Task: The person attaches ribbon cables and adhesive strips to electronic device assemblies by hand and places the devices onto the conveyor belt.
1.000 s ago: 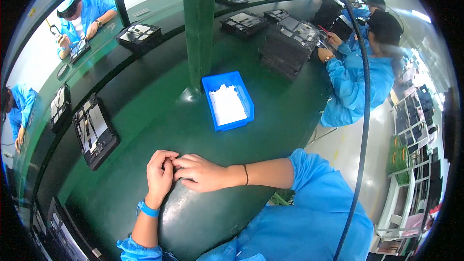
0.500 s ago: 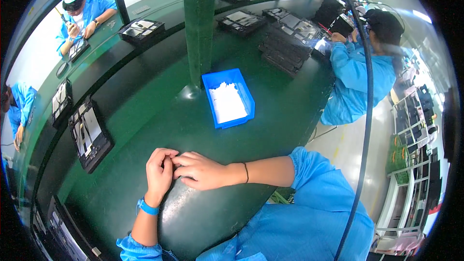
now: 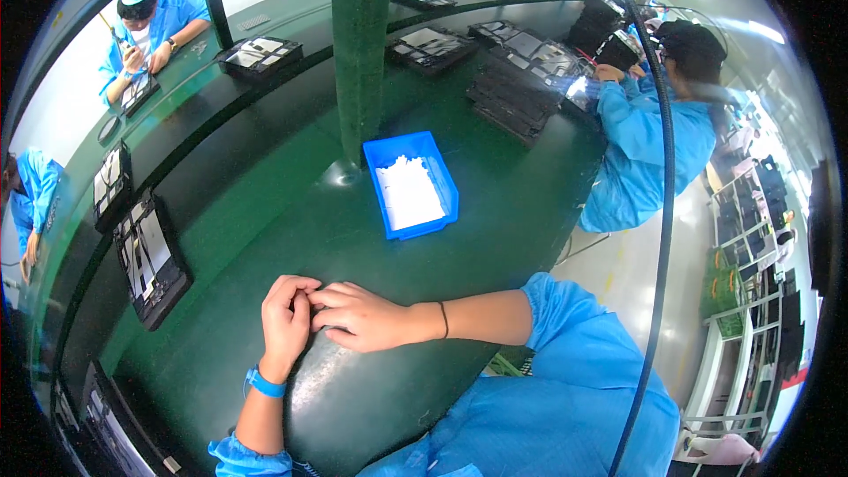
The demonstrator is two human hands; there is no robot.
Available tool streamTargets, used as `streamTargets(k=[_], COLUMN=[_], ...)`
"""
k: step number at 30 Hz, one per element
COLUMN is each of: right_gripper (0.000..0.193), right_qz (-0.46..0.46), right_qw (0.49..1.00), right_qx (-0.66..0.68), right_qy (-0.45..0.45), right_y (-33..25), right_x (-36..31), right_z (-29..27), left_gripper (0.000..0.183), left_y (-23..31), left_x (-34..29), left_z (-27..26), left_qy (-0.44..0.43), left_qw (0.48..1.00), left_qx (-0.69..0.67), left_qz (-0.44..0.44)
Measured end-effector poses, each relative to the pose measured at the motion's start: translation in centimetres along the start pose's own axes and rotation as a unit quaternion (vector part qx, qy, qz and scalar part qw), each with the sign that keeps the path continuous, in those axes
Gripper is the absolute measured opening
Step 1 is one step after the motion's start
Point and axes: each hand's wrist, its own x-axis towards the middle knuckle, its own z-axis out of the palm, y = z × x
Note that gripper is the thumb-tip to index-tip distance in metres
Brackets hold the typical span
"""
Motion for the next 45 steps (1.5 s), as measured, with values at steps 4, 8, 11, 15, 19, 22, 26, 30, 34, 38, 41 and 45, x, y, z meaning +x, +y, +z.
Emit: streamTargets(k=[4,8,11,15,19,22,26,30,34,38,41,45], right_gripper=[0.017,0.019,0.019,0.019,0.020,0.020,0.019,0.019,0.019,0.019,0.020,0.021], right_qz=[0.001,0.004,-0.001,0.004,0.000,0.004,0.005,0.001,-0.004,-0.009,-0.008,-0.002], right_qw=[1.000,1.000,1.000,1.000,1.000,1.000,1.000,1.000,1.000,1.000,1.000,1.000], right_qx=[0.001,0.000,-0.002,0.004,-0.001,-0.001,0.001,-0.002,-0.005,-0.006,-0.010,-0.012], right_qy=[-0.002,-0.010,0.000,-0.011,-0.004,-0.013,-0.015,-0.012,-0.004,-0.005,-0.008,-0.003], right_y=[0.3,0.5,0.6,0.9,1.3,1.5,1.5,1.8,2.2,2.5,2.6,3.1], right_x=[-0.2,-0.2,-0.3,-0.4,-0.7,-0.8,-0.9,-0.9,-1.1,-1.2,-1.3,-1.6], right_z=[-0.1,-0.2,-0.3,-0.6,-1.0,-1.5,-2.1,-2.2,-2.1,-2.4,-2.6,-2.8], left_gripper=[0.022,0.020,0.020,0.021,0.021,0.020,0.021,0.022,0.022,0.022,0.022,0.023], left_y=[0.0,0.0,0.2,0.0,0.3,0.7,0.8,0.7,0.4,-0.2,-0.2,0.1], left_x=[0.2,0.3,0.4,0.5,0.9,1.2,1.4,1.6,1.8,2.0,2.1,2.4], left_z=[0.2,0.3,0.4,0.8,1.4,1.6,2.0,2.2,2.4,2.9,3.2,3.5], left_qy=[-0.004,-0.008,-0.006,0.000,0.000,-0.001,-0.006,-0.010,-0.011,0.003,0.003,-0.004], left_qw=[1.000,0.999,0.999,0.999,1.000,0.999,0.999,0.998,0.999,1.000,1.000,1.000], left_qx=[0.008,0.001,-0.002,-0.001,-0.006,-0.006,-0.018,-0.022,-0.017,0.005,0.002,-0.006], left_qz=[0.009,-0.033,-0.033,-0.034,-0.028,-0.036,-0.043,-0.056,-0.046,0.010,0.009,-0.002])
